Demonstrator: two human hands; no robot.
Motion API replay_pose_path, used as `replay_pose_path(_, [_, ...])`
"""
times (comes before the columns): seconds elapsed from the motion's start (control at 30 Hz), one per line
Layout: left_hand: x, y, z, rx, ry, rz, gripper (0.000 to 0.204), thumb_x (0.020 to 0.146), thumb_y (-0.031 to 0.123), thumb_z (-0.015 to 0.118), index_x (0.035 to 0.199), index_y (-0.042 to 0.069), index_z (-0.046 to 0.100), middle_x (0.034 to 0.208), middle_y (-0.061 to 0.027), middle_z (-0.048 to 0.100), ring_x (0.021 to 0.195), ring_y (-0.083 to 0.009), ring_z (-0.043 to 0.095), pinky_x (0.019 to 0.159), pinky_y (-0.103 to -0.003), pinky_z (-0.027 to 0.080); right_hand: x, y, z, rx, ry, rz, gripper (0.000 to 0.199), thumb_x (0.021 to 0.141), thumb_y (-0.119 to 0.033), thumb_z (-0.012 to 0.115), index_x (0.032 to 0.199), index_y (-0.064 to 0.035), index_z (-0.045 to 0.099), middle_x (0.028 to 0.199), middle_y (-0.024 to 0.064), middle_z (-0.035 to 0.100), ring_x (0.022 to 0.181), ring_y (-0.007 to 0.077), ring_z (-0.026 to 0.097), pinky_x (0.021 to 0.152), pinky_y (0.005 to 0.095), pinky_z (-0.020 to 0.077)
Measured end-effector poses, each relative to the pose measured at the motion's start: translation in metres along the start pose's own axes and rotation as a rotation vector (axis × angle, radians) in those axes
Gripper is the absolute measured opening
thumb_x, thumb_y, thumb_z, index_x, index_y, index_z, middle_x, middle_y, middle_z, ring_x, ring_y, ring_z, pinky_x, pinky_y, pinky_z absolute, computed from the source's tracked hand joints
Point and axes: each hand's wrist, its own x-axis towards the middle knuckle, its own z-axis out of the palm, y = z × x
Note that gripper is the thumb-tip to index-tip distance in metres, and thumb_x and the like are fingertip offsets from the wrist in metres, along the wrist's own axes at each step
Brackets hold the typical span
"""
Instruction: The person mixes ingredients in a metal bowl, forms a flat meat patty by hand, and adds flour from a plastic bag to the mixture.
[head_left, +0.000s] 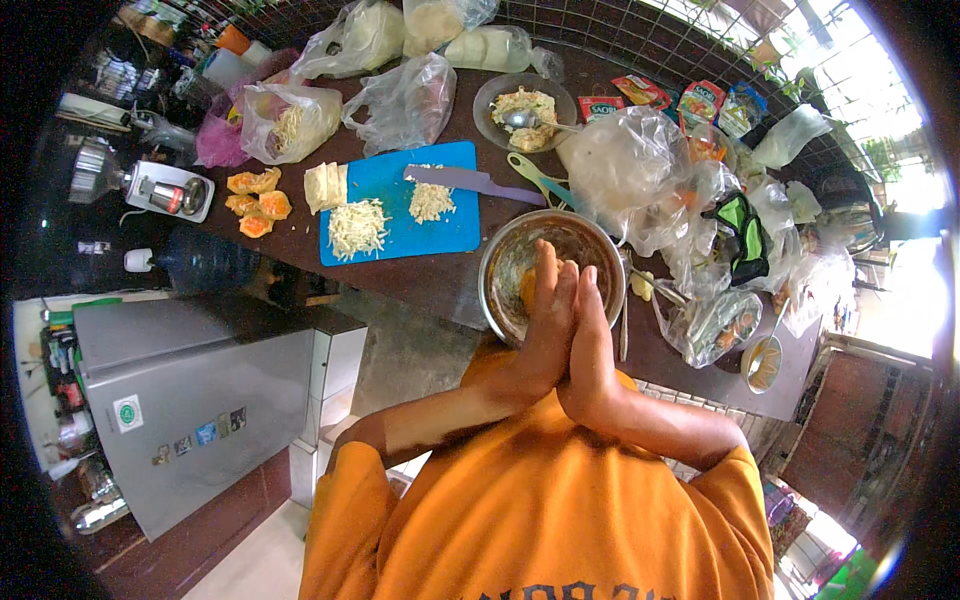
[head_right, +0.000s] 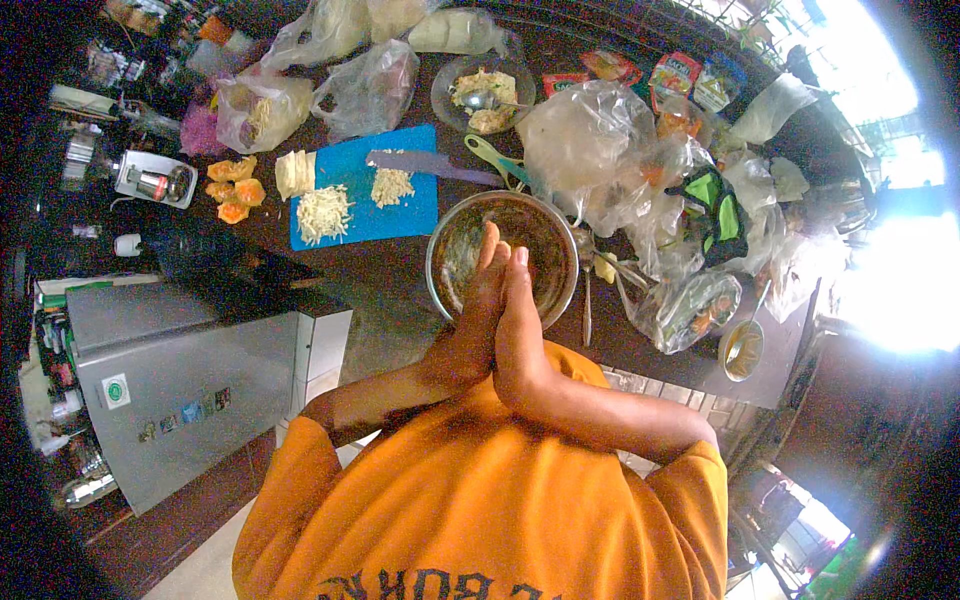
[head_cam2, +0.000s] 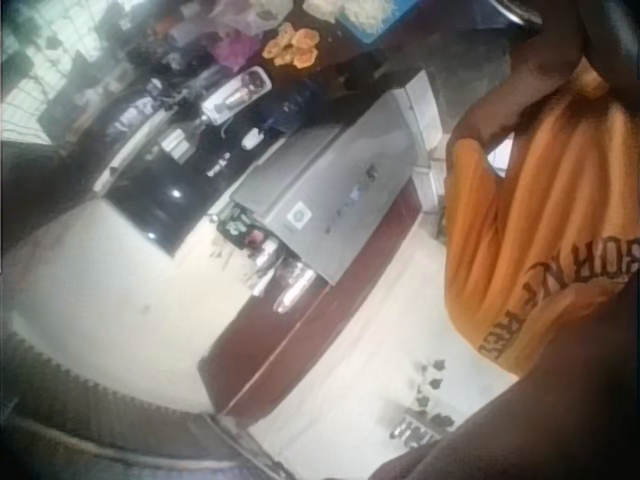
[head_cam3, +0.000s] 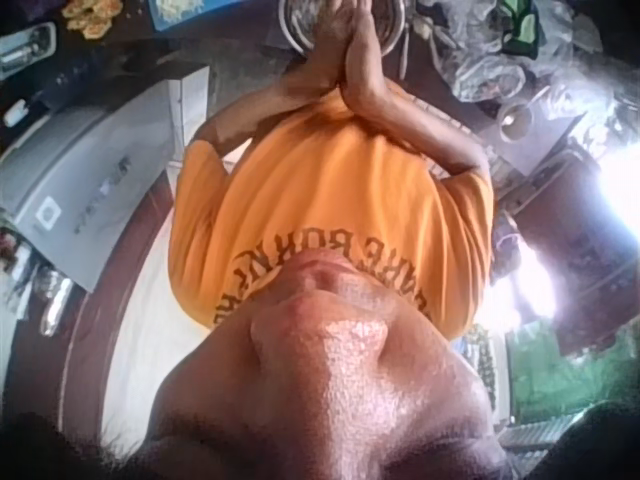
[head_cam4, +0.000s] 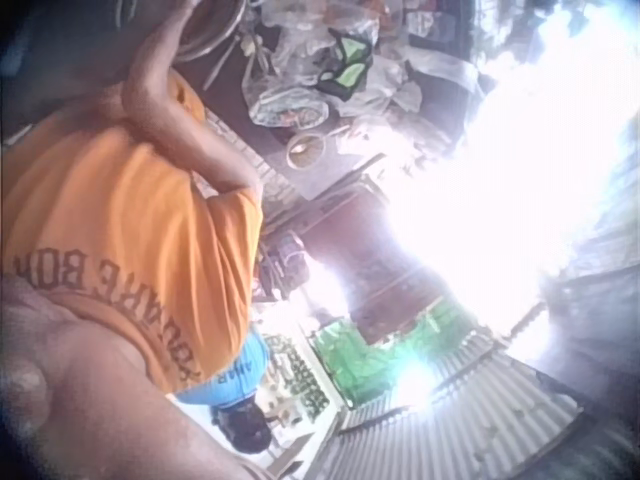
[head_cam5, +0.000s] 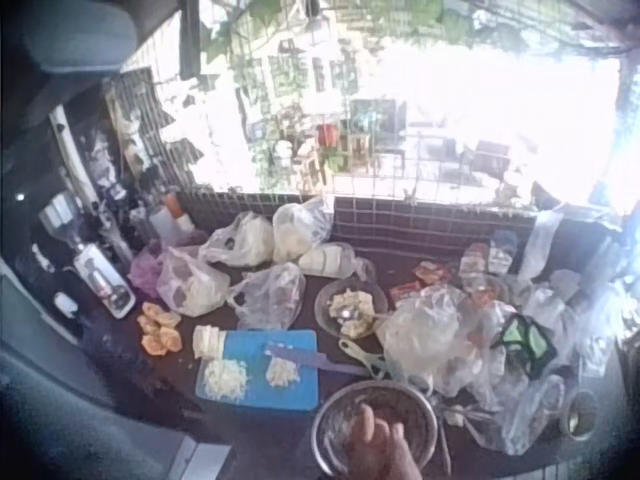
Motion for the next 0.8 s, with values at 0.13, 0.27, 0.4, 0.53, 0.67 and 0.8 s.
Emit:
replay_pose_path(0.13, [-0.018,0.021,0.026,-0.116,-0.027,-0.076,0.07,0.115,0.037,0.03,0.165,-0.003,0.003,0.174,-0.0182,0.002,0.161,-0.0267,-0.001,0.13,-0.035,0.002,0.043,0.027,-0.05,-0.009,0.004,-0.217,0.077,0.112,-0.057,0.03,0.163,-0.0002,0.026,0.168,0.0081,0.031,0.155,0.0232,0.026,0.128,0.0325,0.0165])
replay_pose_path(0.27, [-0.002,-0.012,0.006,-0.206,0.003,-0.074,0.068,0.115,0.037,0.031,0.164,-0.004,0.01,0.174,-0.0184,0.007,0.161,-0.0266,0.003,0.13,-0.037,0.003,-0.001,0.012,-0.017,0.074,-0.019,-0.058,0.076,0.113,-0.054,0.03,0.165,0.0005,0.017,0.172,0.0097,0.019,0.159,0.0211,0.016,0.129,0.0311,0.0102])
replay_pose_path(0.4, [0.021,-0.035,-0.008,-0.046,0.059,-0.072,0.067,0.114,0.037,0.028,0.164,-0.006,0.014,0.173,-0.0208,0.012,0.161,-0.0286,0.007,0.13,-0.037,0.005,-0.017,0.013,-0.008,-0.025,-0.065,-0.053,0.078,0.112,-0.055,0.028,0.166,-0.0003,0.012,0.174,0.0102,0.014,0.16,0.0206,0.009,0.13,0.031,0.006])
replay_pose_path(0.53, [-0.009,0.013,0.013,-0.204,0.074,0.026,0.07,0.113,0.043,0.03,0.164,-0.003,0.016,0.172,-0.0188,0.018,0.161,-0.0275,0.01,0.13,-0.039,0.007,0.012,-0.006,0.006,-0.028,0.019,0.024,0.091,0.106,-0.071,0.024,0.167,-0.0057,0.013,0.175,0.0101,0.012,0.161,0.0243,0.01,0.13,0.0376,0.0055])
replay_pose_path(0.67, [-0.013,0.043,0.011,-0.295,0.016,-0.141,0.07,0.113,0.047,0.034,0.165,0.003,0.019,0.171,-0.014,0.022,0.16,-0.0251,0.014,0.13,-0.038,0.009,0.021,-0.008,-0.003,0.003,0.04,-0.025,0.087,0.107,-0.07,0.027,0.167,-0.0072,0.017,0.174,0.01,0.017,0.159,0.025,0.015,0.129,0.0376,0.0118])
replay_pose_path(0.8, [0.018,0.001,0.001,-0.334,0.02,-0.202,0.07,0.114,0.043,0.033,0.165,0.001,0.013,0.173,-0.0145,0.015,0.161,-0.0256,0.008,0.129,-0.037,0.007,-0.009,0.01,-0.01,-0.021,0.003,-0.055,0.074,0.113,-0.055,0.025,0.165,-0.0032,0.021,0.17,0.0082,0.025,0.157,0.0225,0.021,0.129,0.0337,0.0137])
